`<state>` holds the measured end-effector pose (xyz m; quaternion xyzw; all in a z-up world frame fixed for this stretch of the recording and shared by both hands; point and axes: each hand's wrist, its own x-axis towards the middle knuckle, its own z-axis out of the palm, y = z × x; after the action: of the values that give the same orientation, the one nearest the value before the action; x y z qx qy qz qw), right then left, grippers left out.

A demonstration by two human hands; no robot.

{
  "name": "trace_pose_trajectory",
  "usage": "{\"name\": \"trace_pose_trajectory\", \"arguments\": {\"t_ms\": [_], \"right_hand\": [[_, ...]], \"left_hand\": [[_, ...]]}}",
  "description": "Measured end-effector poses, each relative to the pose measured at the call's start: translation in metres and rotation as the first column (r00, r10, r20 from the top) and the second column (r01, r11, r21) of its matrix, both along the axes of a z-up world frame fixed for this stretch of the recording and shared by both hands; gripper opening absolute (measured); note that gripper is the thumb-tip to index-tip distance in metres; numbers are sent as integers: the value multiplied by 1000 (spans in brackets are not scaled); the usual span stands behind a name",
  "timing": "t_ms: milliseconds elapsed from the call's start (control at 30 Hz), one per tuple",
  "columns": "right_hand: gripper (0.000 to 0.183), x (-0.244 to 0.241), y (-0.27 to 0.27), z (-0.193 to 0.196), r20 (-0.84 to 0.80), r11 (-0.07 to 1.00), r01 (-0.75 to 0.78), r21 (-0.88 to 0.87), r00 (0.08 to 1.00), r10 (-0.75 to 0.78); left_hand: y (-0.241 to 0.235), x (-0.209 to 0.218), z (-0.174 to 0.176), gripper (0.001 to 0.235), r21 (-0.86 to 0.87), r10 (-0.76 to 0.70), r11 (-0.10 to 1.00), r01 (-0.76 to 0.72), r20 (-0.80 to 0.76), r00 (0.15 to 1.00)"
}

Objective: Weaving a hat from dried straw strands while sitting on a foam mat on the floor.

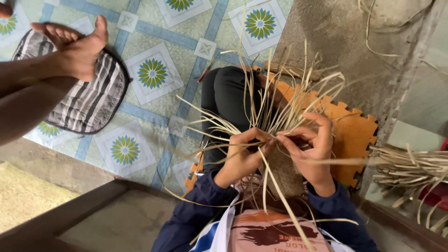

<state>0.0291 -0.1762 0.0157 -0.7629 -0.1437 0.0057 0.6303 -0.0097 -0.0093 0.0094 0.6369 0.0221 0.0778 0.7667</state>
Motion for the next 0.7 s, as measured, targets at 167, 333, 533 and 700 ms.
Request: {"name": "trace_pose_trajectory", "arguments": {"t_ms": [167,333,533,700], "right_hand": [[62,-14,0,-14,263,980,135,-149,960,-92],[41,-33,-8,-32,657,914,226,-337,752,56],[36,-31,-11,-33,732,883,252,-397,667,139],[33,-35,-1,-13,680,920,152,-362,718,150]], "left_hand": [[1,2,4,6,-37,-10,999,9,-25,1000],[2,3,-8,6,-91,-26,996,16,-107,994],[5,4,9,7,16,-67,997,70,-121,990],[7,7,6,9,62,-80,994,89,-137,987]]}}
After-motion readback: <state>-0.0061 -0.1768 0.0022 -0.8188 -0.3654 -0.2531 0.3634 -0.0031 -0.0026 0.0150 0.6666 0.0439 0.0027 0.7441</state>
